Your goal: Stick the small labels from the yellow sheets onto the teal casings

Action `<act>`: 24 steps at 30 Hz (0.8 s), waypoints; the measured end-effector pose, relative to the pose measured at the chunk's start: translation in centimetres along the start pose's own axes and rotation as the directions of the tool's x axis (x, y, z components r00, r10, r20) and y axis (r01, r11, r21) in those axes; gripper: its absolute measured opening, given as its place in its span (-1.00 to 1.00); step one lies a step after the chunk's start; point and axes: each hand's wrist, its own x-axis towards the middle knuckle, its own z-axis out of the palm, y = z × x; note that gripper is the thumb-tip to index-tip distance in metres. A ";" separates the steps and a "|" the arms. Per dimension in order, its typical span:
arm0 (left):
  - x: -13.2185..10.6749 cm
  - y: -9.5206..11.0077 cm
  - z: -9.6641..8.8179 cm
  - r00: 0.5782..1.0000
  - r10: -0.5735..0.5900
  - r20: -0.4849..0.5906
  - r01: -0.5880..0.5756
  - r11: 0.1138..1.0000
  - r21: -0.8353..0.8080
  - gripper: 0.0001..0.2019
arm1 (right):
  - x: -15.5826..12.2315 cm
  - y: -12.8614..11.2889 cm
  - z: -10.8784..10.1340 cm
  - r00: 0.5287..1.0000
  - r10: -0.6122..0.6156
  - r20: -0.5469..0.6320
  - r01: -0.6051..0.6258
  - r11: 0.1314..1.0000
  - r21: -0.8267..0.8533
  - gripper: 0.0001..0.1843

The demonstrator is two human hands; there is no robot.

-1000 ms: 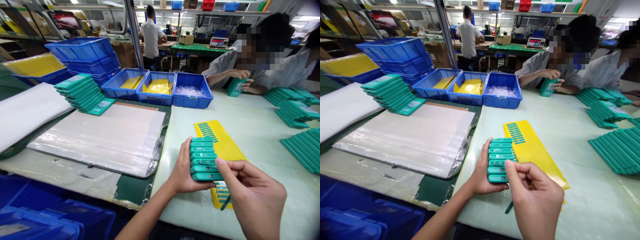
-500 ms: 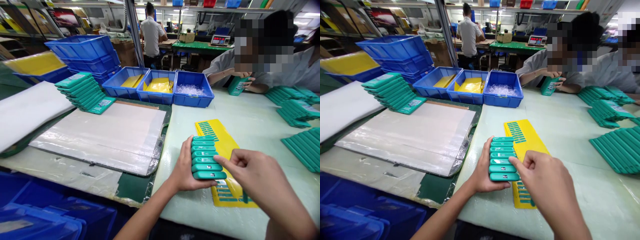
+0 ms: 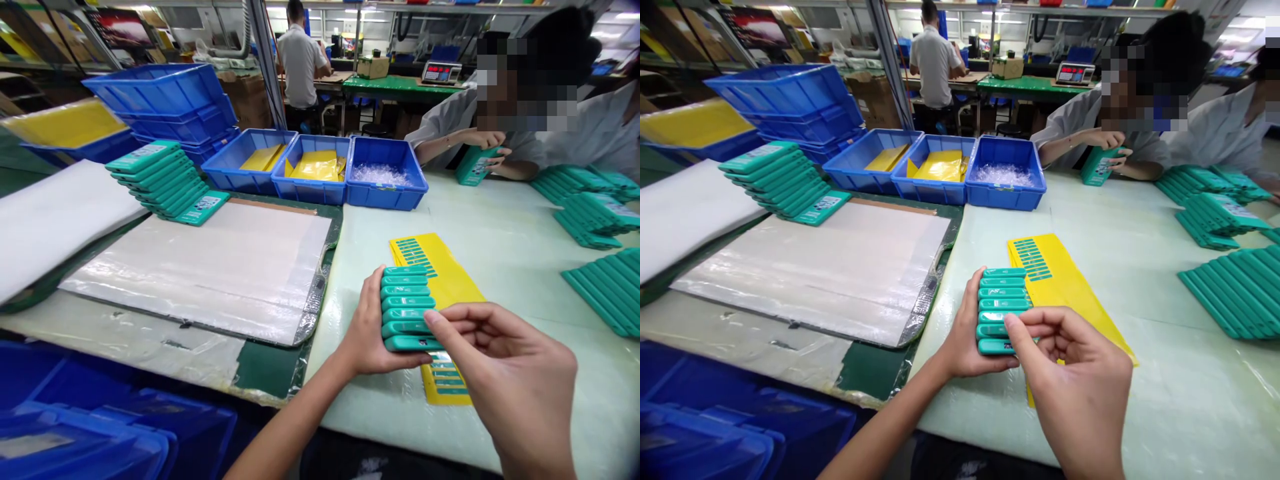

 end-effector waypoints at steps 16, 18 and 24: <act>-0.2 -0.1 -0.1 0.999 -0.020 0.029 0.019 0.999 0.034 0.54 | 3.7 1.5 -0.3 0.917 -0.200 0.346 0.309 0.903 -0.297 -0.65; -0.2 -0.2 -0.2 0.999 -0.024 0.021 0.023 0.999 0.030 0.53 | 4.2 1.8 -0.1 0.907 -0.228 0.355 0.337 0.898 -0.284 -0.57; -0.1 -0.3 -0.1 1.000 -0.029 0.004 0.029 1.000 -0.008 0.49 | 3.2 2.7 -0.1 0.944 -0.157 0.290 0.205 0.968 -0.142 -0.63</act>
